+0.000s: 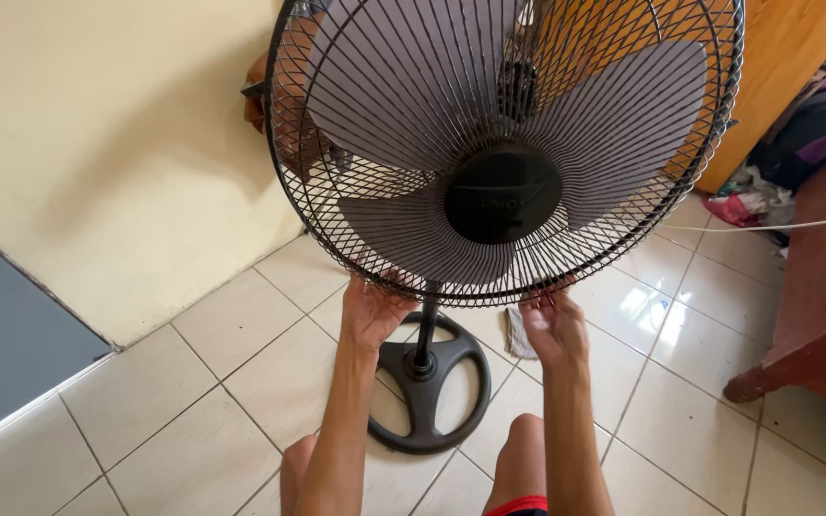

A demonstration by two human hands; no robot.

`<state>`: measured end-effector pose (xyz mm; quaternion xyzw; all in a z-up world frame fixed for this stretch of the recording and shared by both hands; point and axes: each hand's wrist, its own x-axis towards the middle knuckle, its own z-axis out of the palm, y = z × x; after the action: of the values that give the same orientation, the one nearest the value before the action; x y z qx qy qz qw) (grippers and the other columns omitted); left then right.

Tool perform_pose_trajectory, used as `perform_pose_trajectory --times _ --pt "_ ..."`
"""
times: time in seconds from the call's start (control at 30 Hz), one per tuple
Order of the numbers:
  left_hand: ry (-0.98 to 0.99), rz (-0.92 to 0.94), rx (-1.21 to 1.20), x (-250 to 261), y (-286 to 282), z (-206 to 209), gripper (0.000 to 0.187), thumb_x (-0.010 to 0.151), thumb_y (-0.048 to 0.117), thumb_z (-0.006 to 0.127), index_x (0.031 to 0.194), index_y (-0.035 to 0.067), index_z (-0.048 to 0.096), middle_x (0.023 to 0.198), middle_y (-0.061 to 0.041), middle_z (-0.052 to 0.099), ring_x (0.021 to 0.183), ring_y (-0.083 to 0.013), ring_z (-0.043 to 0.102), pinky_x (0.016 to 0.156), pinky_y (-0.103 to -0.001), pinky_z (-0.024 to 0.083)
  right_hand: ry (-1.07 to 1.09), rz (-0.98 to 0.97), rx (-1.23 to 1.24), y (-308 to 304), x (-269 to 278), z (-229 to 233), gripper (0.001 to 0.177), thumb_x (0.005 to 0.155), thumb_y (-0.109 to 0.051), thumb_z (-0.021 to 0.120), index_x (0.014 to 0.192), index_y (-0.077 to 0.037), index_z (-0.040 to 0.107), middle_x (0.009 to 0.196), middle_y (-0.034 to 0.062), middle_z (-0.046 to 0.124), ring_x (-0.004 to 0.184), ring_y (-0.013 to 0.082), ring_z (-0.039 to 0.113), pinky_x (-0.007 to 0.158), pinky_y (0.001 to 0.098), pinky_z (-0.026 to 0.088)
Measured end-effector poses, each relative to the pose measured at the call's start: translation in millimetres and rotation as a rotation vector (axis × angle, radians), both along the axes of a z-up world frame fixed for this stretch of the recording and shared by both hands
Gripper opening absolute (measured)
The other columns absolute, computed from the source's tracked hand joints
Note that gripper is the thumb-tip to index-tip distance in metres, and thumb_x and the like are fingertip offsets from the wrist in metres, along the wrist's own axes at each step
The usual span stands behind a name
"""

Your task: The person unplugs a standing fan, wipes the fan head with a cloth, then disassembles the front grille and fan blades. The components are placed on the floor, and the person continues to wipe parts of the fan.

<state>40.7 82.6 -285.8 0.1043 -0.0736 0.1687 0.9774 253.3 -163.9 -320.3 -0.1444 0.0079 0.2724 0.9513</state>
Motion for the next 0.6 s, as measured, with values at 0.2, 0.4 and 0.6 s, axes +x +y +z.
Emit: perform_pose_trajectory --times 0.2,0.4,0.6 --pt "-0.046 -0.001 0.011 -6 -10 5 0.057 0.105 0.057 0.046 0.089 0.005 0.066 0.081 -0.007 0.066 0.067 -0.0197 0.055 0.062 -0.035 0.044 -0.009 0.045 -0.036 -6 -9 22 0.018 0.106 -0.008 0.046 0.112 0.003 0.059 0.101 0.0127 0.060 0.092 0.0212 0.054 0.085 0.0375 0.049" --pt "-0.021 0.066 0.057 -13 -14 18 0.053 0.106 0.054 0.048 0.092 0.008 0.069 0.085 -0.005 0.070 0.076 -0.0229 0.065 0.068 -0.039 0.050 -0.281 0.121 0.088 -12 -35 48 0.021 0.101 -0.016 0.049 0.113 -0.007 0.064 0.105 0.0118 0.066 0.090 0.0237 0.056 0.079 0.0399 0.048" --pt "-0.111 0.160 0.034 -11 8 -12 0.071 0.094 0.072 0.046 0.107 0.007 0.069 0.101 -0.004 0.073 0.091 -0.0201 0.066 0.080 -0.035 0.053 -0.481 0.111 0.108 -15 8 14 0.021 0.107 -0.016 0.053 0.118 -0.002 0.065 0.106 0.0099 0.068 0.103 0.0230 0.062 0.097 0.0377 0.051"
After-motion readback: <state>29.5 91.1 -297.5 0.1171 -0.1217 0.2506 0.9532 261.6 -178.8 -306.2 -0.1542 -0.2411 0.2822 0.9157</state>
